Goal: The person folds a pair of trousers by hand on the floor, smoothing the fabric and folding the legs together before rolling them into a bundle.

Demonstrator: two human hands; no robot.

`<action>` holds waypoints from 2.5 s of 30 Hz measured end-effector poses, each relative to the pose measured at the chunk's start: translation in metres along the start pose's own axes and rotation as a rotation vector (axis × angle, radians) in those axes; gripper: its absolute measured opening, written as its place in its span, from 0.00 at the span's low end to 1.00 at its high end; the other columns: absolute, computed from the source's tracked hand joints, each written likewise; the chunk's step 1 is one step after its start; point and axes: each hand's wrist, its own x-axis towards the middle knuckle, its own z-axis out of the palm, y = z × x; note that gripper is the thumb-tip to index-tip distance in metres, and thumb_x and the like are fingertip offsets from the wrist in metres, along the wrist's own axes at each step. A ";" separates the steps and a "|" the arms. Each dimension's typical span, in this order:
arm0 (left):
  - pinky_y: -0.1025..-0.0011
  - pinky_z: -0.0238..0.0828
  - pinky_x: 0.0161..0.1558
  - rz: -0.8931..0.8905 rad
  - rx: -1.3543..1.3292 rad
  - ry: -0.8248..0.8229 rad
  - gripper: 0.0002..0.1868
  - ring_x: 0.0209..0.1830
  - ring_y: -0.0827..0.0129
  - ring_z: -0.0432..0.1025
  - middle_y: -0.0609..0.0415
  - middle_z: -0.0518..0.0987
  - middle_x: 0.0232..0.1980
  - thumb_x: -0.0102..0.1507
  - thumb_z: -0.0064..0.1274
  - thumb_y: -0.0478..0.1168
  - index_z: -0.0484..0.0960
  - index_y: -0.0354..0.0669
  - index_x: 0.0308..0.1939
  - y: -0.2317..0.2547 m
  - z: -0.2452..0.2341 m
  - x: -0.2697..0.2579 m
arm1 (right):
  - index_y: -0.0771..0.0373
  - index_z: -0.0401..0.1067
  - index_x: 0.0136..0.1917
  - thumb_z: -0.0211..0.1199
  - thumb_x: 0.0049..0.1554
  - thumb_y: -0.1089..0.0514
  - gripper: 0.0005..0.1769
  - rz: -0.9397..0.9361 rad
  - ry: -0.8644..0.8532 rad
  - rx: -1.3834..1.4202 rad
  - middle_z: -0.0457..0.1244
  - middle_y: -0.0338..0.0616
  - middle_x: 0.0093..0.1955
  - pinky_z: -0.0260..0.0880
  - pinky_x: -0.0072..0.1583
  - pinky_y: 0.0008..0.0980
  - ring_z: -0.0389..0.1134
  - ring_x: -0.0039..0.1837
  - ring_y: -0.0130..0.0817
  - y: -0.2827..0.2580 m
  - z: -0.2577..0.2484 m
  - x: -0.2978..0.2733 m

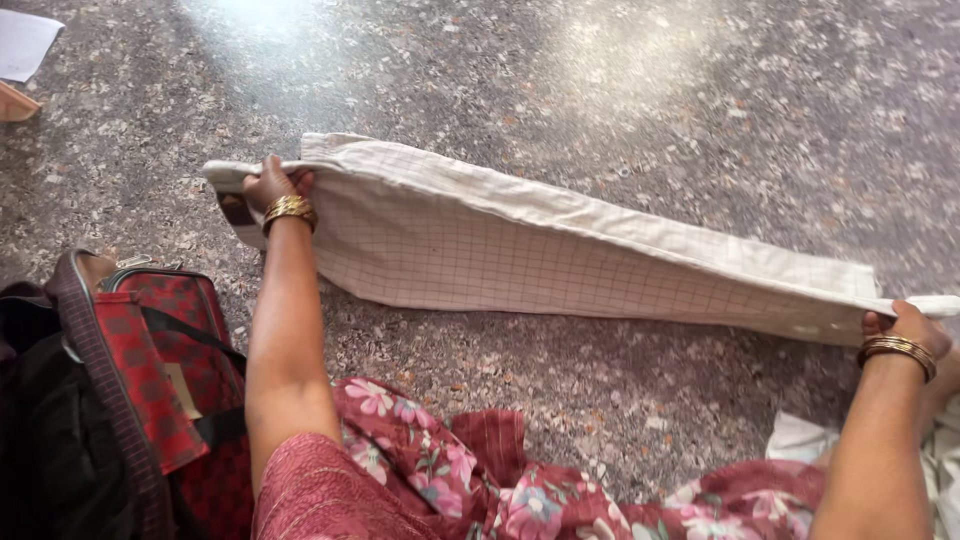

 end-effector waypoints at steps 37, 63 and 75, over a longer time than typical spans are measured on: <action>0.63 0.83 0.36 -0.045 0.143 0.172 0.30 0.40 0.59 0.79 0.40 0.80 0.49 0.55 0.71 0.39 0.71 0.27 0.53 -0.208 -0.093 0.080 | 0.52 0.78 0.66 0.55 0.74 0.60 0.13 -1.529 -0.389 -1.314 0.71 0.40 0.63 0.79 0.54 0.32 0.74 0.60 0.36 0.145 0.041 -0.152; 0.54 0.71 0.58 0.889 0.952 -0.069 0.29 0.63 0.52 0.71 0.43 0.74 0.67 0.59 0.59 0.38 0.71 0.39 0.64 -0.172 -0.202 -0.031 | 0.54 0.79 0.56 0.60 0.57 0.64 0.15 -1.387 -0.467 -1.077 0.69 0.41 0.51 0.76 0.52 0.40 0.71 0.52 0.41 0.181 -0.046 -0.243; 0.48 0.41 0.70 1.364 1.292 -1.361 0.37 0.75 0.54 0.52 0.49 0.63 0.76 0.58 0.57 0.57 0.71 0.49 0.69 -0.233 -0.150 -0.233 | 0.63 0.72 0.49 0.68 0.57 0.59 0.09 0.101 -0.055 0.130 0.70 0.47 0.39 0.81 0.38 0.31 0.74 0.35 0.31 0.176 -0.062 -0.093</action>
